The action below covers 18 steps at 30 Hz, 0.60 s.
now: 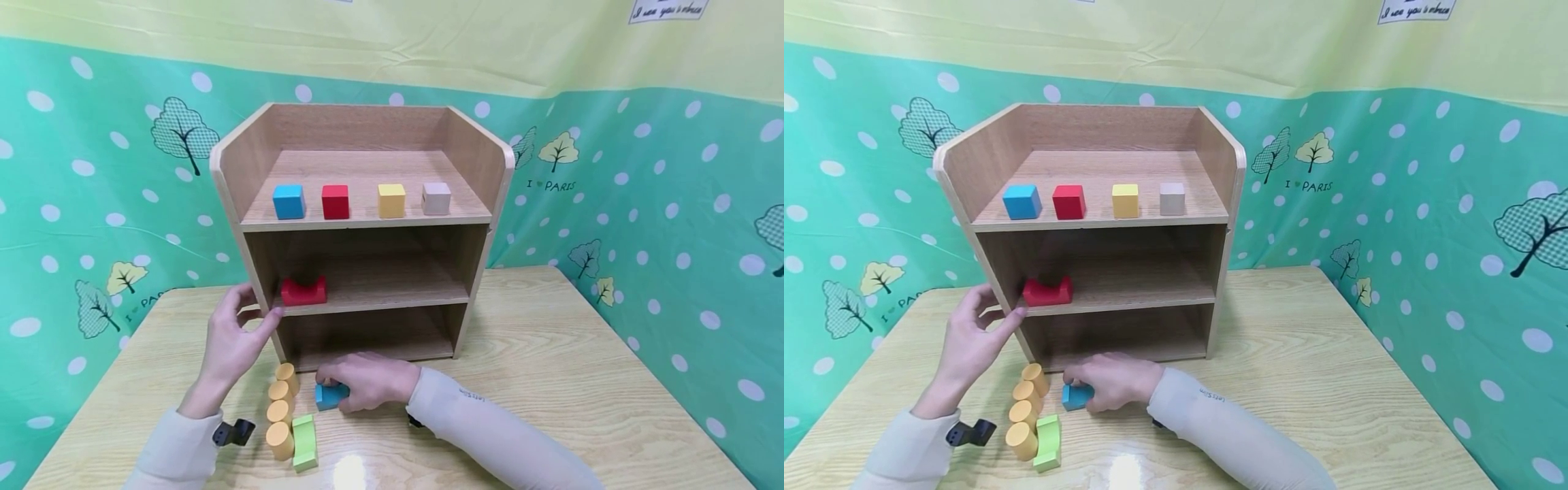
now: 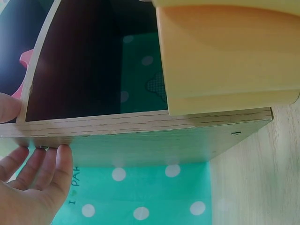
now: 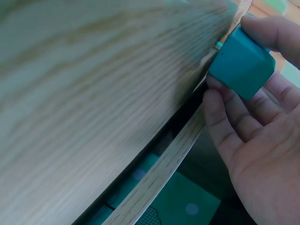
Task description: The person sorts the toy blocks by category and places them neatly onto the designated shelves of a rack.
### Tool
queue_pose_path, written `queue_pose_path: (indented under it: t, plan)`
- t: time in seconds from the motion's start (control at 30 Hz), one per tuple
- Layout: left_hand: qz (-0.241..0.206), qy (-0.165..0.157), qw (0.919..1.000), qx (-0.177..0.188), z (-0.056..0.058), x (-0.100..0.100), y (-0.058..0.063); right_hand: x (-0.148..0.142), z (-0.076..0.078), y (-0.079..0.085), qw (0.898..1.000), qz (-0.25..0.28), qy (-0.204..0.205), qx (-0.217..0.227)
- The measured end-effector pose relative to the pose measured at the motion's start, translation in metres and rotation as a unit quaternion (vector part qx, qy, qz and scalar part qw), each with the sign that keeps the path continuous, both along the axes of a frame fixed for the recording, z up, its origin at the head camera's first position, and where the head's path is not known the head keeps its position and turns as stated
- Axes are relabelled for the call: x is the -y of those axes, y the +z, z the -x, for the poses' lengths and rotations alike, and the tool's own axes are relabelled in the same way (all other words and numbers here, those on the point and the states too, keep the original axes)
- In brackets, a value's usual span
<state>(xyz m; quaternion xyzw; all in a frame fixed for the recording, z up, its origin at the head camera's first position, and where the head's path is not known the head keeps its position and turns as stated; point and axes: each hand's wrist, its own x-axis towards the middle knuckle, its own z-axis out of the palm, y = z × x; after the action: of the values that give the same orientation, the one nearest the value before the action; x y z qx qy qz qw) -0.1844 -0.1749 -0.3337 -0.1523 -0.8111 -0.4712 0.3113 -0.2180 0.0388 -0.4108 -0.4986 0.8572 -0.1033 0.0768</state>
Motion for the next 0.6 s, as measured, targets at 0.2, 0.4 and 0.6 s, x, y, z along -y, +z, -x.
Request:
queue_pose_path:
  t: [0.2, 0.4, 0.6]
  plan:
    - [-0.007, -0.002, 1.0000, 0.002, 0.000, 0.000, 0.000, -0.004, -0.001, 0.004, 1.000, 0.009, -0.004, -0.001]
    - [-0.005, -0.003, 1.0000, -0.001, 0.001, 0.000, 0.000, -0.011, -0.001, 0.010, 1.000, 0.023, -0.004, -0.011]
    - [-0.006, -0.003, 1.0000, 0.000, 0.001, 0.001, 0.000, -0.018, -0.003, 0.019, 1.000, 0.021, -0.008, -0.005]
